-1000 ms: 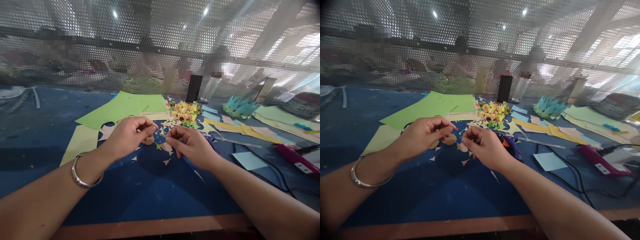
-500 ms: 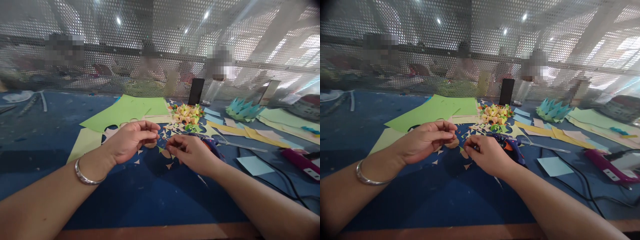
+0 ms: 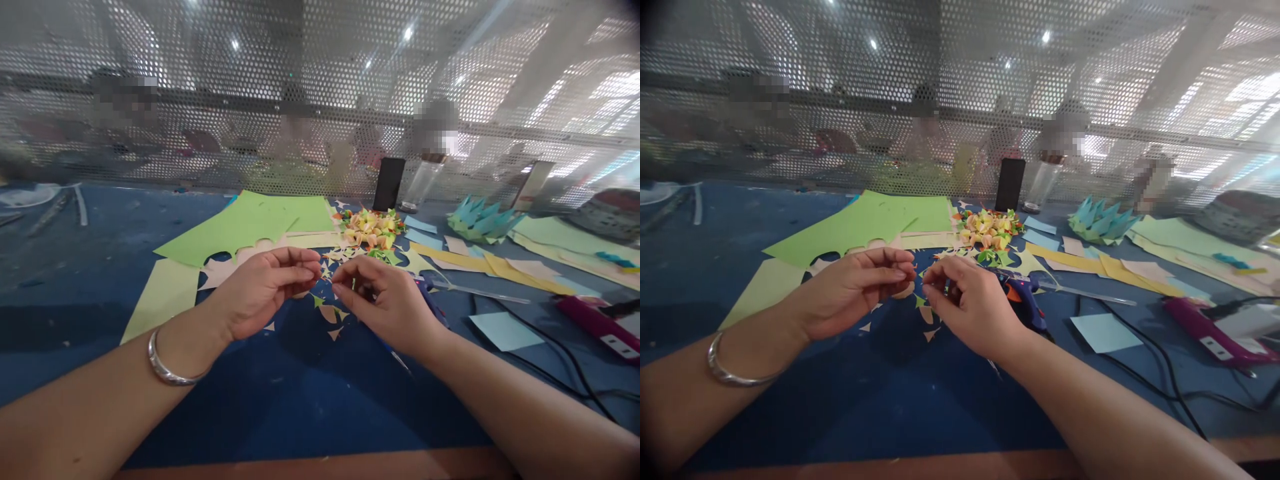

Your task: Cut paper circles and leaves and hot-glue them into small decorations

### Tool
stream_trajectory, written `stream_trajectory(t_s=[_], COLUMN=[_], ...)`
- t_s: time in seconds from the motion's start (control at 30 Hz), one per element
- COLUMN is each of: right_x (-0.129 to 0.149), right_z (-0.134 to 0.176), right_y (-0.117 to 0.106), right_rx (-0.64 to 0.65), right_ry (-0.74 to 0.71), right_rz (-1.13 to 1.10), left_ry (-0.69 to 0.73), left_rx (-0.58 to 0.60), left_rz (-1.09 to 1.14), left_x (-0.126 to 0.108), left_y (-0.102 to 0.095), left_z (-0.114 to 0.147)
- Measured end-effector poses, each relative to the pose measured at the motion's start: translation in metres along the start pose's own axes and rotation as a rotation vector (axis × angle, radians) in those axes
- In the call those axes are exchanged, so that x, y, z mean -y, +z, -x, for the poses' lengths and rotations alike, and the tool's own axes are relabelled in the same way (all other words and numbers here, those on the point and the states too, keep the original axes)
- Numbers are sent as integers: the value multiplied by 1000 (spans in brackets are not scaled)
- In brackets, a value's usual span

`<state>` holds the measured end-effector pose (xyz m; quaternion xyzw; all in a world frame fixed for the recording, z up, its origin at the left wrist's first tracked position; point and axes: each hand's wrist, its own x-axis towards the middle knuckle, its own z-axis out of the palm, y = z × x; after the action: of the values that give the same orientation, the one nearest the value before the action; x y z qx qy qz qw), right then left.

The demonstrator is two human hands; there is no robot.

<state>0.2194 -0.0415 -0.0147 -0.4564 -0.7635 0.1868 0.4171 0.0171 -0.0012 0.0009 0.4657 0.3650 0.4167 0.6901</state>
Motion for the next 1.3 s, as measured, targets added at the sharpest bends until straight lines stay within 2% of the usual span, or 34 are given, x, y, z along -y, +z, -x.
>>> stream_trajectory(t_s=[0.37, 0.7, 0.93, 1.17, 1.3], right_x=[5, 9, 8, 2, -1], right_z=[3, 5, 2, 0, 1], right_y=[2, 2, -1, -5, -8], right_rx=[-185, -180, -78, -91, -134], right_ry=[-143, -195, -162, -7, 48], right_rz=[163, 262, 226, 124, 24], left_ry=[-99, -142, -147, -157, -97], left_rx=[10, 8, 60, 31, -26], left_rz=[152, 191, 131, 151, 63], left_x=[10, 5, 6, 8, 8], left_y=[14, 18, 15, 13, 10], left_z=[2, 8, 10, 8, 4])
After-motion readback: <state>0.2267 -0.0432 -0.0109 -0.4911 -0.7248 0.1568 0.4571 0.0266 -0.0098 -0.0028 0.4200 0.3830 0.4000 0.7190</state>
